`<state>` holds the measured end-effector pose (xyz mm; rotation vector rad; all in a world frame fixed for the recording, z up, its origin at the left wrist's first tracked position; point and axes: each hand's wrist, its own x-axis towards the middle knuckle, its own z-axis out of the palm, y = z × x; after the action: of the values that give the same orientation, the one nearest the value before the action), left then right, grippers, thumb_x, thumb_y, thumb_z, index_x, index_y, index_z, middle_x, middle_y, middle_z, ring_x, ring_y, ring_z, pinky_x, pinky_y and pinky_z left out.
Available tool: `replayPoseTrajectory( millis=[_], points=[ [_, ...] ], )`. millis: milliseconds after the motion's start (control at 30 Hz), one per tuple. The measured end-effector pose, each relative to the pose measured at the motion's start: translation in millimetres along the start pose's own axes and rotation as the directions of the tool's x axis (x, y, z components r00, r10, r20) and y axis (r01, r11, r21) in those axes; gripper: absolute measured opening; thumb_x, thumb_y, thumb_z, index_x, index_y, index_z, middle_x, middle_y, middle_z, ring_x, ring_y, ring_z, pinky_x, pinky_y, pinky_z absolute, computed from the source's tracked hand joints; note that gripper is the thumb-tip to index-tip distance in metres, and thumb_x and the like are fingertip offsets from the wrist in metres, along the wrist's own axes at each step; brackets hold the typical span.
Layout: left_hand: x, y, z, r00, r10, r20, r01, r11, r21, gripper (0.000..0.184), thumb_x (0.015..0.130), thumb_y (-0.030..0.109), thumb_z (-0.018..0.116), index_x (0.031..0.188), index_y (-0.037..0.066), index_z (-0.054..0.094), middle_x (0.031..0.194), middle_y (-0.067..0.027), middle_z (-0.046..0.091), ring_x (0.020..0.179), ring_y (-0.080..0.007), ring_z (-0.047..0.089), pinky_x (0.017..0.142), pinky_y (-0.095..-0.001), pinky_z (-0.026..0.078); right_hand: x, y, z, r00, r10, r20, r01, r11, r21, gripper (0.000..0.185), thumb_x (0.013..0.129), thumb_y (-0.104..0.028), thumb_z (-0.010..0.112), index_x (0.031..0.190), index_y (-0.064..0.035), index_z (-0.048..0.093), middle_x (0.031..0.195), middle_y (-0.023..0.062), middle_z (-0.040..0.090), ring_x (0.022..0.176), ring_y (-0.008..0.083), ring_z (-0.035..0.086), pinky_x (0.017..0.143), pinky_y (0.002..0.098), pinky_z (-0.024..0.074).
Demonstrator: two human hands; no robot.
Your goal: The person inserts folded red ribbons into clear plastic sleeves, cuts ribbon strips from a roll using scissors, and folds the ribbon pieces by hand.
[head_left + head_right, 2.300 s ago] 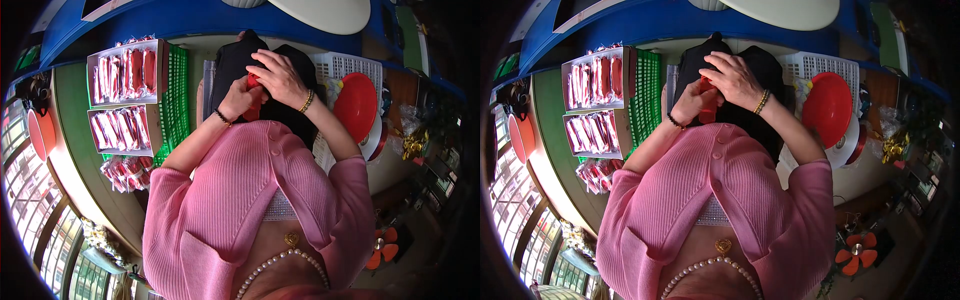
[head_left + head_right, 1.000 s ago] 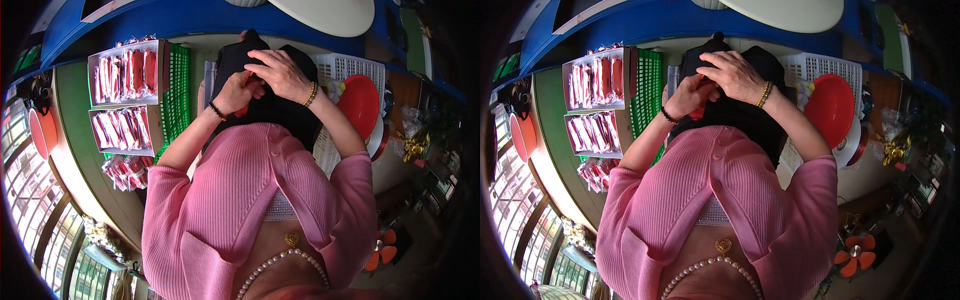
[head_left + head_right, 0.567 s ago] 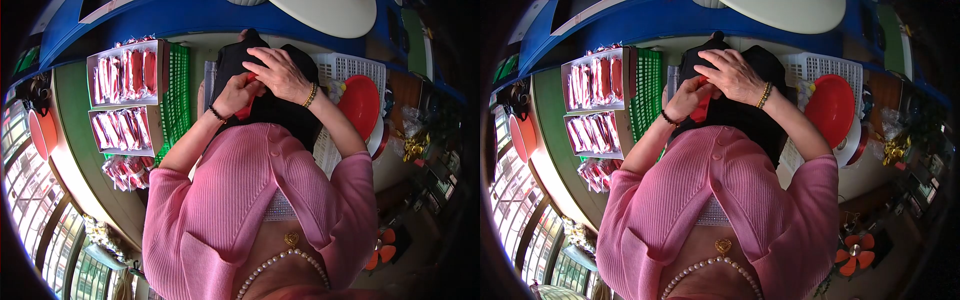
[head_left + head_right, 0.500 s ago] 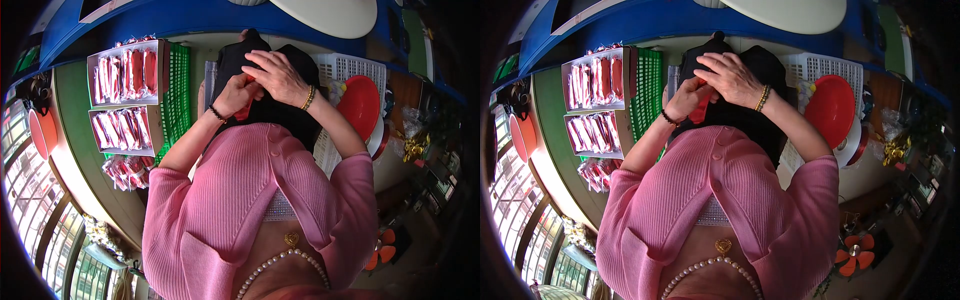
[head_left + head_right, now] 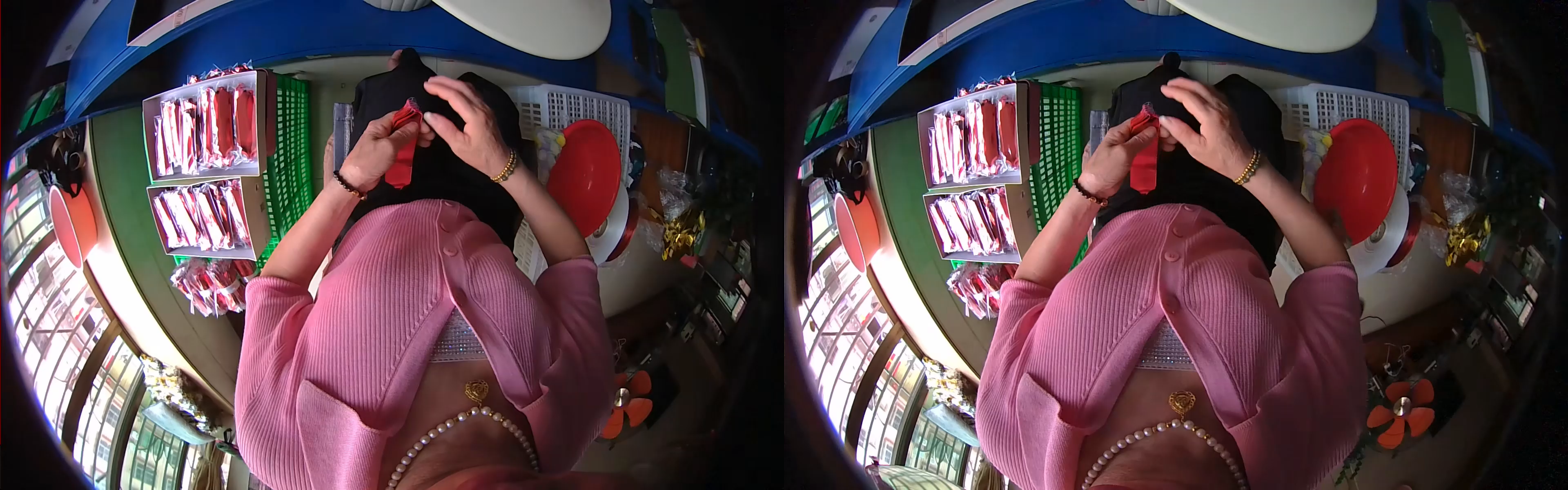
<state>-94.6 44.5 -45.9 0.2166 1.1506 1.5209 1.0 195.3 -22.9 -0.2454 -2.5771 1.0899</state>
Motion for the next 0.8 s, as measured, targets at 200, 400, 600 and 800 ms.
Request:
replayPoseTrajectory(
  millis=[200, 400, 600, 800],
  points=[
    [-4, 10, 8, 0.996, -0.033, 0.087, 0.031, 0.999, 0.014, 0.02, 0.094, 0.015, 0.044, 0.1, 0.002, 0.056, 0.082, -0.0051, 0.063, 0.074, -0.0107, 0.059, 0.07, -0.0227, 0.047, -13, 1, 11, 0.983, 0.181, 0.013, -0.176, 0.931, 0.321, 0.026, 0.08, -0.018, 0.064, 0.097, 0.0012, 0.061, 0.102, 0.0134, 0.061, 0.093, 0.0261, 0.059, 0.082, 0.0328, 0.0461],
    [-4, -4, 6, 0.981, -0.038, 0.189, 0.017, 0.994, 0.112, 0.021, 0.094, 0.015, 0.043, 0.105, 0.002, 0.056, 0.083, -0.0036, 0.063, 0.073, -0.0076, 0.057, 0.068, -0.0213, 0.046, -15, -8, 8, 0.873, 0.44, 0.209, -0.478, 0.692, 0.54, 0.019, 0.08, -0.014, 0.064, 0.084, 0.0044, 0.063, 0.099, 0.013, 0.062, 0.086, 0.0216, 0.061, 0.073, 0.0297, 0.048],
    [1, -12, 14, 0.998, 0.046, 0.031, -0.047, 0.999, 0.026, 0.019, 0.093, 0.013, 0.045, 0.102, 0.003, 0.058, 0.078, -0.0023, 0.062, 0.068, -0.0053, 0.054, 0.062, -0.0201, 0.044, -13, -11, 16, 0.979, -0.018, -0.201, -0.022, 0.981, -0.193, 0.018, 0.081, -0.015, 0.06, 0.092, -0.0012, 0.064, 0.099, 0.0093, 0.061, 0.091, 0.024, 0.058, 0.079, 0.0351, 0.0438],
    [3, -15, 14, 0.999, 0.029, -0.033, -0.031, 0.998, -0.047, 0.018, 0.093, 0.013, 0.045, 0.102, 0.002, 0.057, 0.078, -0.0038, 0.062, 0.067, -0.0077, 0.056, 0.062, -0.0205, 0.045, -14, -9, 19, 0.991, -0.03, -0.128, 0.004, 0.98, -0.198, 0.021, 0.082, -0.016, 0.057, 0.098, -0.0024, 0.061, 0.099, 0.0104, 0.061, 0.091, 0.0277, 0.057, 0.079, 0.0373, 0.0438]
  ],
)
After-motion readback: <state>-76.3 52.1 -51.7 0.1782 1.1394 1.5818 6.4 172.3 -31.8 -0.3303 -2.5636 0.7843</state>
